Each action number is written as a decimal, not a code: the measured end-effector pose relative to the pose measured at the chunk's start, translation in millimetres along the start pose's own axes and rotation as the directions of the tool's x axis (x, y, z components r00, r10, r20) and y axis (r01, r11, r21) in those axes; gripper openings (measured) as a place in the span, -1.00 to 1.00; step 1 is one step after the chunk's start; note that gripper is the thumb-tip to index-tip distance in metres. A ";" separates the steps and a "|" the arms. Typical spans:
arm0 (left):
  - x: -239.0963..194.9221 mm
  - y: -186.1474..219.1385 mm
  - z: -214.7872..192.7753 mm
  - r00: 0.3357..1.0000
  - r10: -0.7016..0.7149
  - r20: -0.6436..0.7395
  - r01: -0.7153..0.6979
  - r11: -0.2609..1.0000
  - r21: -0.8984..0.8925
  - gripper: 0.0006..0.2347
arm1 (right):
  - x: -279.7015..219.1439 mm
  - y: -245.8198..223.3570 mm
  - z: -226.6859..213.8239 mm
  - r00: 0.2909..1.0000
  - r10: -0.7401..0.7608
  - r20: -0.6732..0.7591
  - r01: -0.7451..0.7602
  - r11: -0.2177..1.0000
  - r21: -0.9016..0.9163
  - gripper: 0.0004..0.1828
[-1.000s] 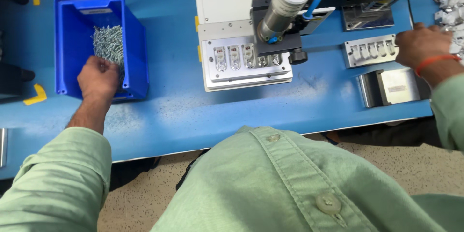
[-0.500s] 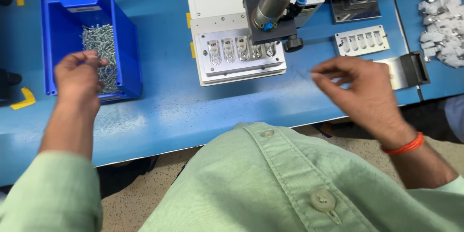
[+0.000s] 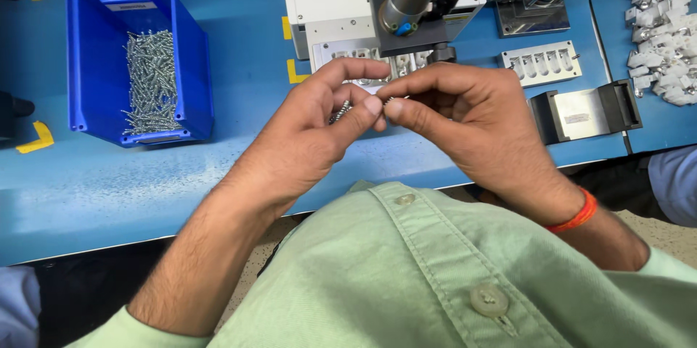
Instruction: The person picks small metal springs from a blue bin and places them into slots on a white fixture. They then position the fixture under a press and operate it to secure the springs. The person repeats this process for multiple springs.
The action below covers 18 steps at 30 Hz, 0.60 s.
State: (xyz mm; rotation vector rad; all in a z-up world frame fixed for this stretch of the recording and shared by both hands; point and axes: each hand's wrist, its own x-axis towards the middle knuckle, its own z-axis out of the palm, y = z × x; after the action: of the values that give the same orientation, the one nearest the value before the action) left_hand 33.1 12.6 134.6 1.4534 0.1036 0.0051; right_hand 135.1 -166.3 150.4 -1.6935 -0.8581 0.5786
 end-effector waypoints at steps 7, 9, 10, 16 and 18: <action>9.3 -23.5 13.1 0.827 -0.509 -0.238 0.467 0.859 -0.211 -0.71 | 10.3 34.3 -55.9 0.946 -0.215 -0.244 0.151 0.954 -0.258 -0.85; 4.1 -31.3 12.2 0.823 -0.530 -0.207 0.431 0.818 -0.381 -0.70 | 21.4 48.8 -70.6 0.924 -0.324 -0.205 0.196 0.859 -0.472 -0.84; 2.6 -34.8 13.0 0.817 -0.535 -0.216 0.423 0.810 -0.406 -0.70 | 27.9 56.7 -75.3 0.929 -0.324 -0.180 0.190 0.832 -0.522 -0.85; -11.7 -42.6 16.4 0.743 -0.590 -0.317 0.379 0.760 -0.528 -0.70 | 57.3 93.8 -86.2 0.932 -0.362 0.014 0.245 0.601 -0.761 -0.87; -12.4 -39.6 17.0 0.724 -0.602 -0.337 0.368 0.750 -0.550 -0.70 | 65.0 100.7 -87.5 0.924 -0.372 0.089 0.281 0.502 -0.818 -0.84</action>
State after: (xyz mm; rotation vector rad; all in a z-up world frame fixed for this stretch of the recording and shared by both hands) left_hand 19.7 -9.7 98.1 0.8825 0.8801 -0.0388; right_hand 265.7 -182.3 81.7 -2.2677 -1.4869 -0.2626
